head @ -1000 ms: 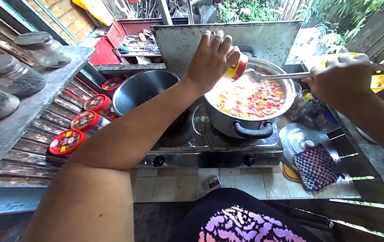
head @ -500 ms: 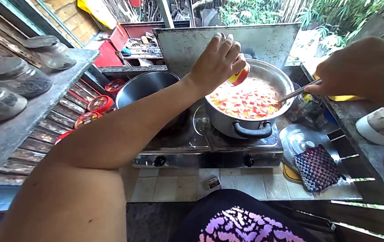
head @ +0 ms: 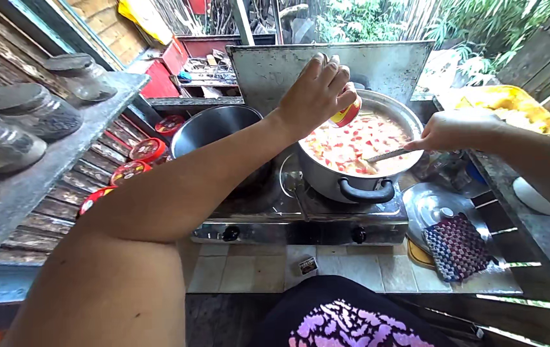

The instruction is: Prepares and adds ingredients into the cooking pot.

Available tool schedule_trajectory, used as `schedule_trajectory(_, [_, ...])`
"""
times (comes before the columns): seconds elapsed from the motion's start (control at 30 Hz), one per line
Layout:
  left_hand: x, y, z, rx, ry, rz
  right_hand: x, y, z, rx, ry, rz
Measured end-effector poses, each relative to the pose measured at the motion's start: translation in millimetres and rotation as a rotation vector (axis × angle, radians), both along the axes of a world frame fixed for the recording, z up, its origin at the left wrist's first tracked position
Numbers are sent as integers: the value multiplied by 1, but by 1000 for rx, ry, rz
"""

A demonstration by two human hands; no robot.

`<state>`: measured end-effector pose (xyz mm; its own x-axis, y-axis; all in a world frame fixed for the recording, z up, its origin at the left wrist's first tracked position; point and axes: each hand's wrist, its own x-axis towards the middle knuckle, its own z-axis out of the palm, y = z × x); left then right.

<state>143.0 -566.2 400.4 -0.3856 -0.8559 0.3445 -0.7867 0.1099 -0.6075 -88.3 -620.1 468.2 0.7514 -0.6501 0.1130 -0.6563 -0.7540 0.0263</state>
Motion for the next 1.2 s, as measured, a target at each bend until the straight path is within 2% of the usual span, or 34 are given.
schedule_trajectory(0.03, [1, 0, 0, -12, -8, 0, 20, 22, 22, 130, 113, -258])
schedule_trajectory(0.07, [1, 0, 0, -20, -9, -1, 29, 28, 27, 162, 133, -376])
schedule_trajectory(0.1, [1, -1, 1, -20, -5, 4, 26, 21, 20, 125, 133, -363])
schedule_trajectory(0.13, [0, -1, 2, -11, 4, 13, 12, -4, -6, -10, 95, -231])
schedule_trajectory(0.17, [-1, -2, 3, -2, 12, 20, -9, -51, -59, -310, -134, 26])
schedule_trajectory(0.23, [-2, -2, 5, 7, 33, 18, -17, -101, -89, -323, -41, 87])
schedule_trajectory(0.3, [-3, -3, 5, 14, 48, 6, -13, -114, -91, -332, 24, 102])
schedule_trajectory(0.5, [-3, -6, 1, -3, 73, -29, -10, -121, -93, -430, 21, 80])
schedule_trajectory(0.83, [0, -7, -3, -20, 75, -15, -8, -122, -100, -278, 95, 0])
schedule_trajectory(1.2, [8, -3, -5, -7, 116, 20, 2, -123, -97, -216, 205, 94])
